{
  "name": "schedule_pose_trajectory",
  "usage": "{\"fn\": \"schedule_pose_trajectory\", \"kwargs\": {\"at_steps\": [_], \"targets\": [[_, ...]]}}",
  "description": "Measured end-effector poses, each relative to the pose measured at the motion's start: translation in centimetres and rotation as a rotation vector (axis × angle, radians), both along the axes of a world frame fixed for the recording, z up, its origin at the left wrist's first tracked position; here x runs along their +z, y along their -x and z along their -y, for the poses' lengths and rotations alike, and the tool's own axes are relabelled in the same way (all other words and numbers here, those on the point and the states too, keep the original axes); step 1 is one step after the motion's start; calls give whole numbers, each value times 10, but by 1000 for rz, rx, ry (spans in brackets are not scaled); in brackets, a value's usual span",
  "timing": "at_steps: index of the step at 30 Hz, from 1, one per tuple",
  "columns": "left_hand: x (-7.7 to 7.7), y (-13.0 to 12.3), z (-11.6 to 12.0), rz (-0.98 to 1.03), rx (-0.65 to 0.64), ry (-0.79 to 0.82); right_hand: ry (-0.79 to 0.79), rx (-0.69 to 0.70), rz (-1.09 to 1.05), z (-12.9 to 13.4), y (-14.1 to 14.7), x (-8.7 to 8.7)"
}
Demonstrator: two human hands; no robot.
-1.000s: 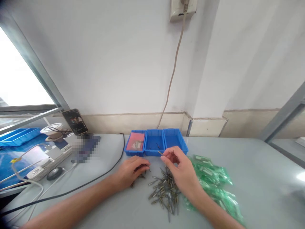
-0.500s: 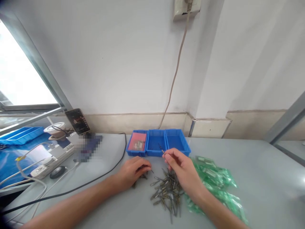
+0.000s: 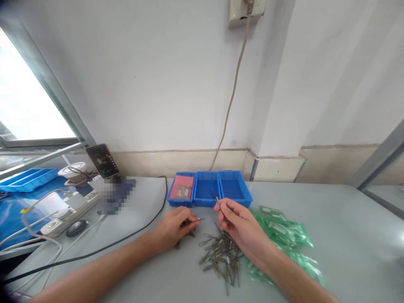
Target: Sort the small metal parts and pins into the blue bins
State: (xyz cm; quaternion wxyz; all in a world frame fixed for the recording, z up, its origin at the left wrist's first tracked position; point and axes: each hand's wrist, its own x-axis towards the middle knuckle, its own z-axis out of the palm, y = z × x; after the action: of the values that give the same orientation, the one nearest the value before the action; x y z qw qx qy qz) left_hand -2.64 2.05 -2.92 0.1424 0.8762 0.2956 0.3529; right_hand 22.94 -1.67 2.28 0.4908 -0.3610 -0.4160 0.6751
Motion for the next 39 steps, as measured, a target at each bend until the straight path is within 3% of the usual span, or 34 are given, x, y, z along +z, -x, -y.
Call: {"fn": "schedule_pose_trajectory", "kwargs": {"at_steps": [14,32,39], "targets": [[-3,1,0,2,-13,139,-51,-69,128,0,2,2],[0,2,-1,5,-56,83,-71,-100,158,-2,2,-3],[7,-1,1,-56,7,-15,-71,-92,151,-2,2,1]]}}
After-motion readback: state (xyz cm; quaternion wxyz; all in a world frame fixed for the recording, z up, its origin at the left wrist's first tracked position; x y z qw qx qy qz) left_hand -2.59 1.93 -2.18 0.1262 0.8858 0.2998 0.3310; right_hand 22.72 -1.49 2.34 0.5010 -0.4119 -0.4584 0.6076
